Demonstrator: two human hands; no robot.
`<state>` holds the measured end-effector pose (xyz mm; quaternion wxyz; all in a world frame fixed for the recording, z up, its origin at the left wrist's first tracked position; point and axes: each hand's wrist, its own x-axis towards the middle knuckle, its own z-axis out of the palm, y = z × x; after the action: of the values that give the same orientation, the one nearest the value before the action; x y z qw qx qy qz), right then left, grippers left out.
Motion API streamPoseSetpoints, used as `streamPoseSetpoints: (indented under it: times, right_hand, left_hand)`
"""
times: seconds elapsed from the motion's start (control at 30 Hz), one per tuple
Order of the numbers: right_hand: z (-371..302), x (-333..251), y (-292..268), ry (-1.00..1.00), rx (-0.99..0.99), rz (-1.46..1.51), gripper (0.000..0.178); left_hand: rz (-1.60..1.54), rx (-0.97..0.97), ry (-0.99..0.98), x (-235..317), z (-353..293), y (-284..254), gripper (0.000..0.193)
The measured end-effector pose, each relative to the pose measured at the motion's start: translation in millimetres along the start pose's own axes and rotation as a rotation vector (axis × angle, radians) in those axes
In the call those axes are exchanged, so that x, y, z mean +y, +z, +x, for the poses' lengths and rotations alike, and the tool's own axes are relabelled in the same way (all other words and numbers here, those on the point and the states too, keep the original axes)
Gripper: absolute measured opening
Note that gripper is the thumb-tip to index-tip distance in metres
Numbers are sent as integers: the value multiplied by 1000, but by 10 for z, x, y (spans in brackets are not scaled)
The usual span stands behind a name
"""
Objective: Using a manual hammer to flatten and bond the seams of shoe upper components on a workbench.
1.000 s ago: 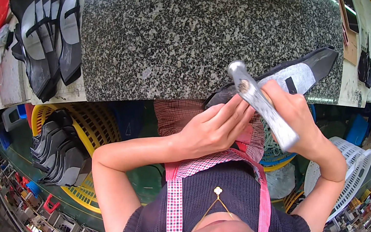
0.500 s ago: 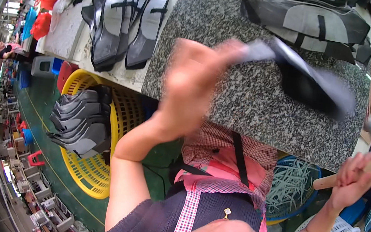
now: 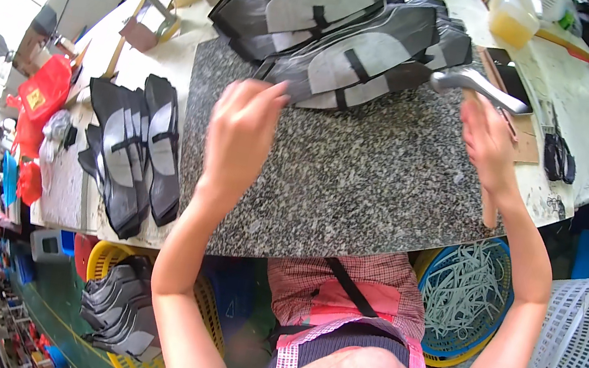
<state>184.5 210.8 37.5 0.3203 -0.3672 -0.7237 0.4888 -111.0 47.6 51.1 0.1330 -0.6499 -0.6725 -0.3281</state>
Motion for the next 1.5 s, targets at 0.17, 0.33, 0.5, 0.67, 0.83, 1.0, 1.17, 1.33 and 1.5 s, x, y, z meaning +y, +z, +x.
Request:
streamPoseSetpoints:
  times: [0.17,0.33,0.5,0.67,0.83,1.0,1.17,1.33,1.5]
  right_hand:
    - [395,122,185,-100,-44,-212,45]
    - [444,191,154,-80,-102,-162,52]
    - [527,229,156,28,-136,-184,55]
    - [493,300,282,-72,-175,-216,52]
    - [492,252,269,-36,-227,-212,50]
    - [443,261,190,-5,-165,-173,51]
    - [185,-94,167,-201,-71,-206,44]
    - [-99,-42,173,-310,87,-165,42]
    - [-66,-221,430,-221,-240,-84,45]
  left_hand:
    - [128,134,229,380,929,801,27]
    - [244,-84,64,403,1184,972,41]
    - [-91,-169,-12,249,1178,926,42]
    - [-633,-439,-44,91,951,577,29]
    - [-598,140,-246,-633,310,-10,16]
    - [-565,1077,-159,-461,-12,-777,22]
    - [-291,967,-265,-123,-199,-1080,26]
    - [-514,391,-488,-107,-224,-588,10]
    - [-750,159,-388,-81,-227,-356,9]
